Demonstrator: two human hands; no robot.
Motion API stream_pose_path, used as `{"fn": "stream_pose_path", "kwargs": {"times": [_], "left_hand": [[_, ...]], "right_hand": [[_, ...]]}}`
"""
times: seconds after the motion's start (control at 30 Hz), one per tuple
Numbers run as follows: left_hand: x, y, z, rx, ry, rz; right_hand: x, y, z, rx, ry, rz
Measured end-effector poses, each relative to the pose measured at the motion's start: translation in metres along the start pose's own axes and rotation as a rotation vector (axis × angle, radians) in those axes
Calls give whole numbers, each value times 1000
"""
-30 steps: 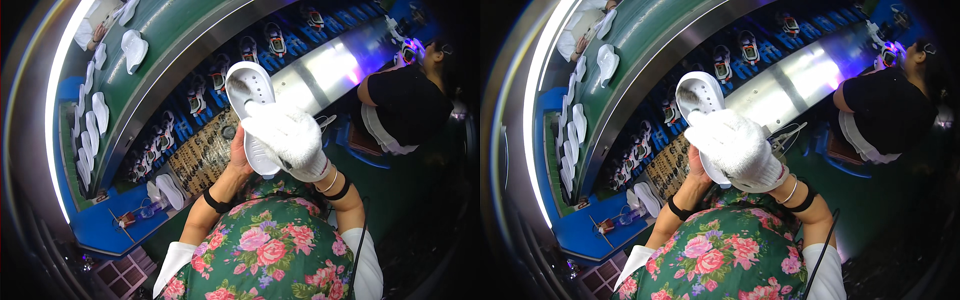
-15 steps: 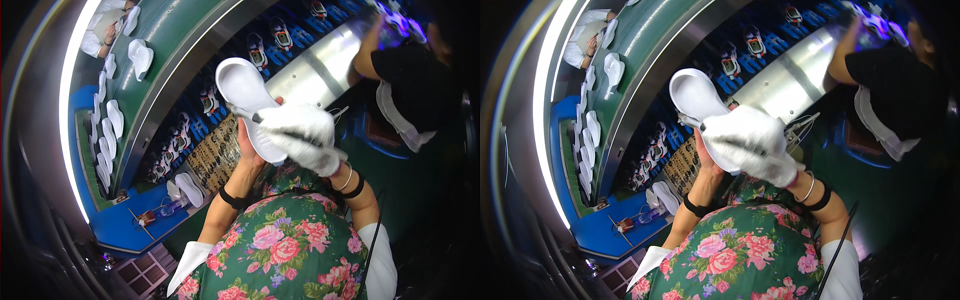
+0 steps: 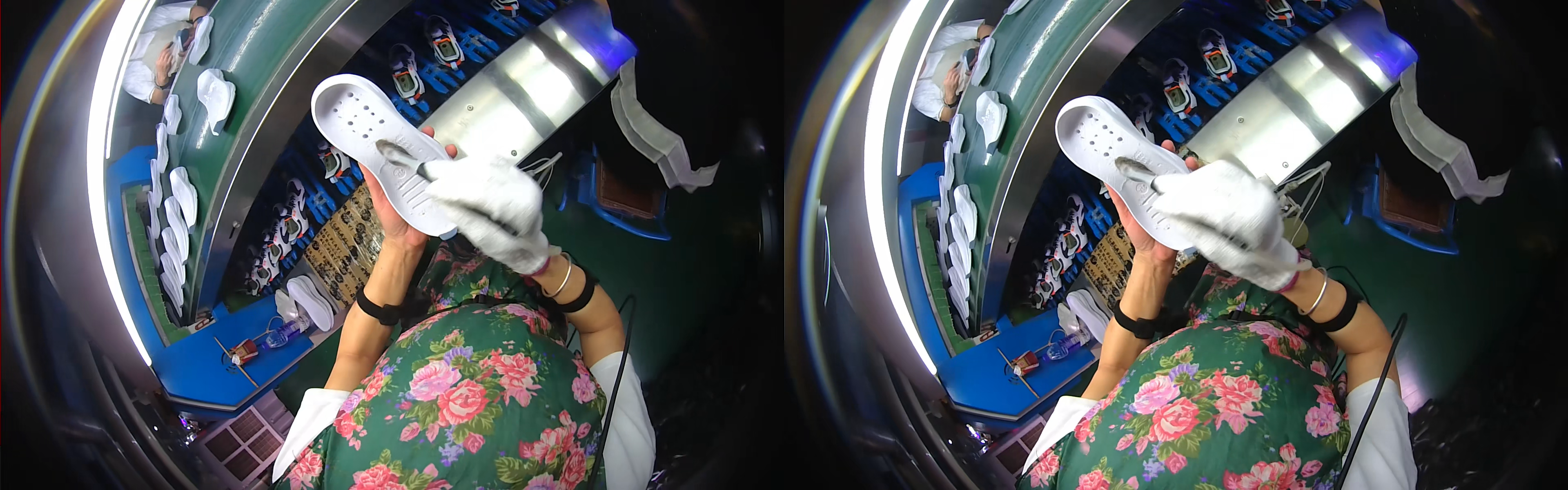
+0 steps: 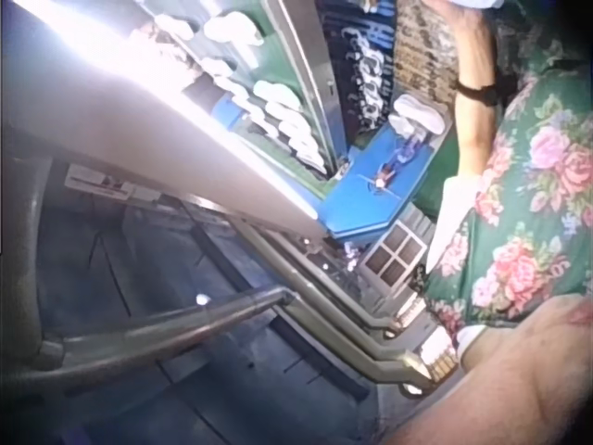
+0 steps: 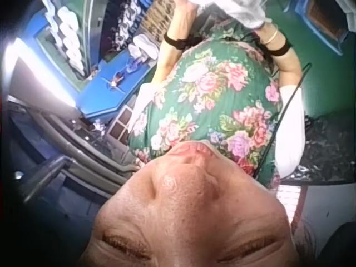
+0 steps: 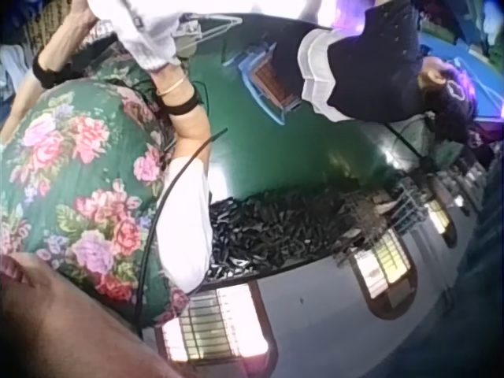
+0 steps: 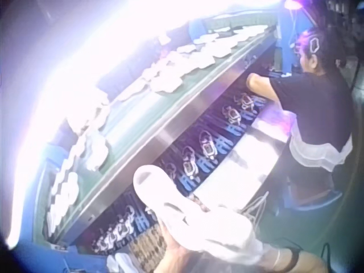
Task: Applying adhesive to the bottom of shoe soles using a brush tool at a manufacturing assembly line station.
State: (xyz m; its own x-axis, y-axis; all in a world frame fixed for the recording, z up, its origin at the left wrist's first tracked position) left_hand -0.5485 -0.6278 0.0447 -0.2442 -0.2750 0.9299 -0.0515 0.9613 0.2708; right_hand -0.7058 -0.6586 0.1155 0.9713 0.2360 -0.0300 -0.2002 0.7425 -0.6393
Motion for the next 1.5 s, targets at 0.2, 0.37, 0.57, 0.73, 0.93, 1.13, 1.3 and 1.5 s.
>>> {"fn": "stream_pose_path", "kwargs": {"times": [0.2, 0.37, 0.57, 0.73, 0.93, 1.13, 1.3, 1.5], "left_hand": [[3, -2, 3, -174, -73, 196], [2, -8, -3, -46, -1, 58], [7, -8, -3, -56, 60, 54], [-4, -7, -15, -64, -26, 64], [-13, -3, -29, -109, -87, 139], [-13, -9, -40, -164, -106, 107], [-16, -4, -42, -196, -270, 64], [-18, -4, -42, -282, -216, 186]], "right_hand": [[5, 12, -2, 147, -205, 86], [-1, 13, -1, -108, 28, 106], [3, 25, -7, 318, -215, 153], [10, 33, 0, -93, -4, 197], [8, 34, -14, 266, -264, 156], [18, 35, -1, -26, -99, 302], [8, 31, -22, 298, -251, 209], [13, 45, -6, 184, -307, 386]]}}
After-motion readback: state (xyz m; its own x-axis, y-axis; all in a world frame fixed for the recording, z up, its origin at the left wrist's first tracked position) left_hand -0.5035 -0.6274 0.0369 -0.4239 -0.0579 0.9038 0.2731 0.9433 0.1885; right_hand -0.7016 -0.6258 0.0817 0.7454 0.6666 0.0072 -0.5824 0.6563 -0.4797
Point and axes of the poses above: each hand's wrist, its own y-axis away from the middle knuckle, its own x-axis out of the palm, z = x × y, the point moved 4 cm from there along -y, towards the middle knuckle, and after that the axes turned 7 degrees about -z, right-handed, at the moved point
